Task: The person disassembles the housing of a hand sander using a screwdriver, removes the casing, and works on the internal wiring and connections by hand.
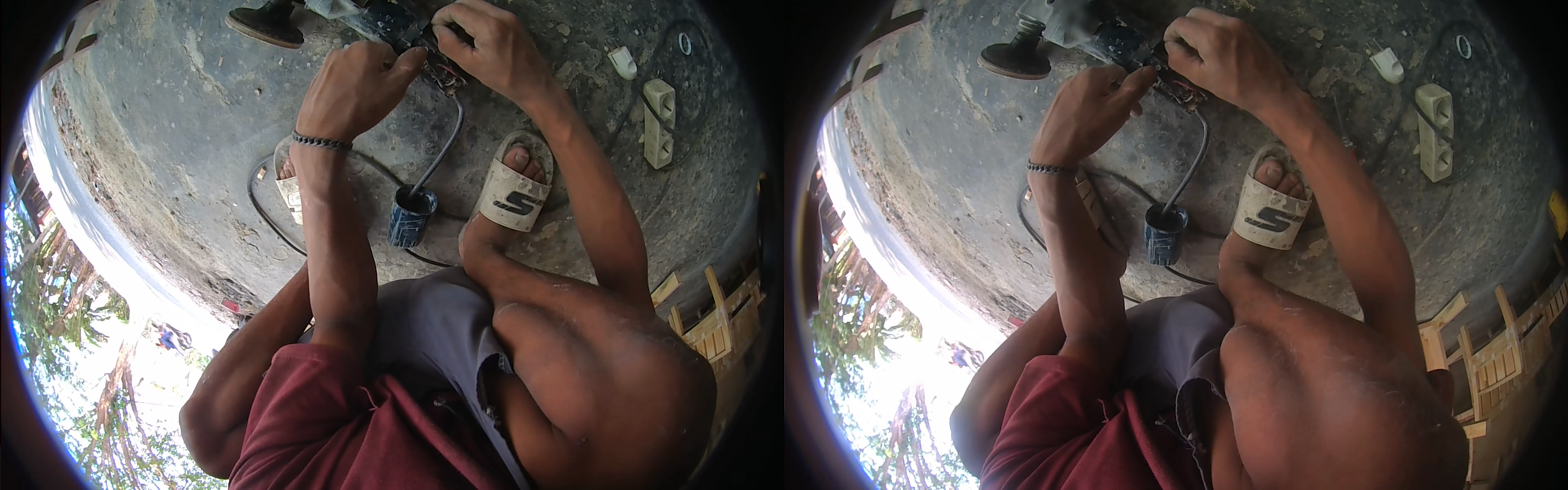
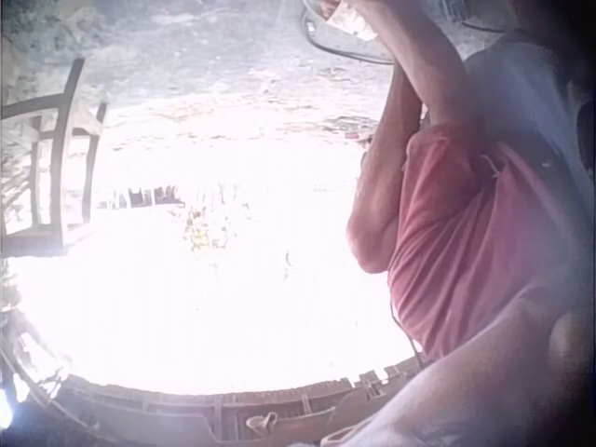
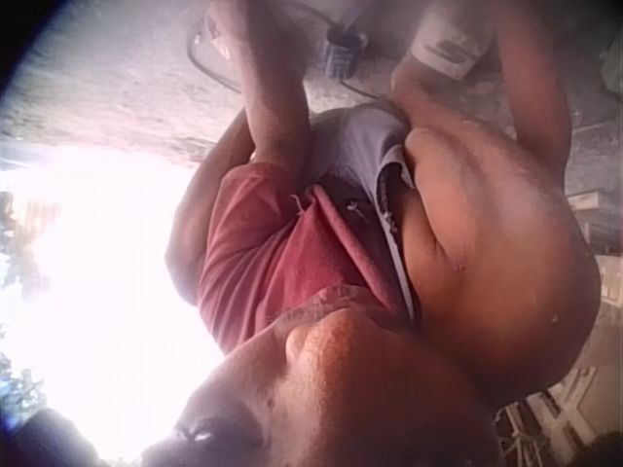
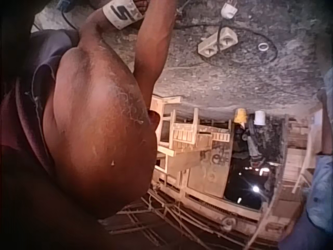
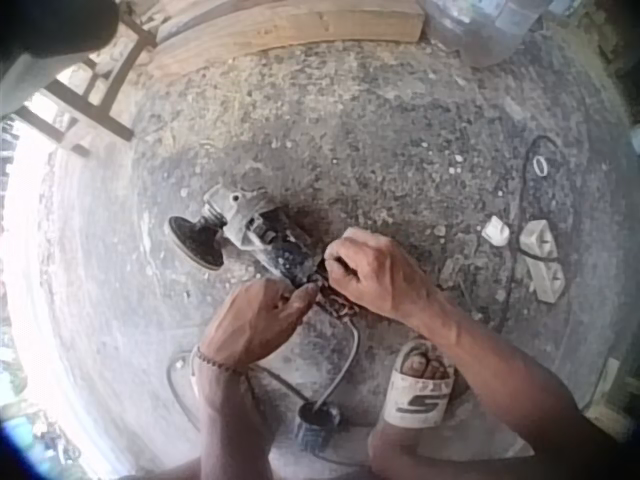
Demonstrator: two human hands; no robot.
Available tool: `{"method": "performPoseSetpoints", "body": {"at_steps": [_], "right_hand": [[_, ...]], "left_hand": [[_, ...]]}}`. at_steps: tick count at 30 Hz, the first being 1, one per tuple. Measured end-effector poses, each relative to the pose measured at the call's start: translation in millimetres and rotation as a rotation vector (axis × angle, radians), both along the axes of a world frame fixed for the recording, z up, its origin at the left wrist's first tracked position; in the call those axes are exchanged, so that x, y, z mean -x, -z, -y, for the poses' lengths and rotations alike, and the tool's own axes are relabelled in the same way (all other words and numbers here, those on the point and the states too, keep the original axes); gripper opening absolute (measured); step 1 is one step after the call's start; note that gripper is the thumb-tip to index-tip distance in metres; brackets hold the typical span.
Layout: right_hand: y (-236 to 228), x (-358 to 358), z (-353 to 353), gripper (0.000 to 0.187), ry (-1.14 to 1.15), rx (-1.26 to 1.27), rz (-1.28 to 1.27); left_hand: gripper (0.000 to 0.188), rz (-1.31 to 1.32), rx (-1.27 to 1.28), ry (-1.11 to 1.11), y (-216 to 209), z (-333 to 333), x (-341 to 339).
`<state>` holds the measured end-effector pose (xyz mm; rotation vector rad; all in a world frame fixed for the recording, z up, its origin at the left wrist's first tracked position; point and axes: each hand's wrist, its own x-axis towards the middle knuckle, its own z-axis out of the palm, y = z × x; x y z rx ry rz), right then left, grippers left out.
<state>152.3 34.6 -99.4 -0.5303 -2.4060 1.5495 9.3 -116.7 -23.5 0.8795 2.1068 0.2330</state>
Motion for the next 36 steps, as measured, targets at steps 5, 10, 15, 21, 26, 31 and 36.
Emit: {"method": "performPoseSetpoints", "body": {"at_steps": [5,10,15,21,26,31,36], "right_hand": [[0.4,0.8,2.4,0.016,0.006,0.003,-0.001],[0.7,1.3,5.4,0.016,0.014,0.003,0.001],[1.3,2.0,6.3,0.016,0.018,0.006,0.006],[1.9,2.4,6.8,0.016,0.014,0.015,0.012],[1.0,4.4,5.2,0.017,0.01,0.023,0.022],[-0.2,3.2,2.6,0.017,0.008,0.032,0.021],[-4.2,-4.8,0.4,0.017,0.019,0.046,0.019]], "left_hand": [[0.062,0.017,-0.014,-0.026,-4.6,-2.0,-0.7],[0.055,0.001,-0.1,-0.062,-0.2,1.0,-2.5],[0.055,0.001,-0.093,-0.065,0.3,0.4,-3.0],[0.054,0.005,-0.087,-0.069,-2.6,-1.1,-3.6],[0.054,-0.005,-0.1,-0.065,0.8,0.5,-3.1],[0.053,-0.018,-0.107,-0.055,2.6,1.7,-2.3],[0.054,0.006,-0.089,-0.087,0.1,0.3,-3.2]]}}
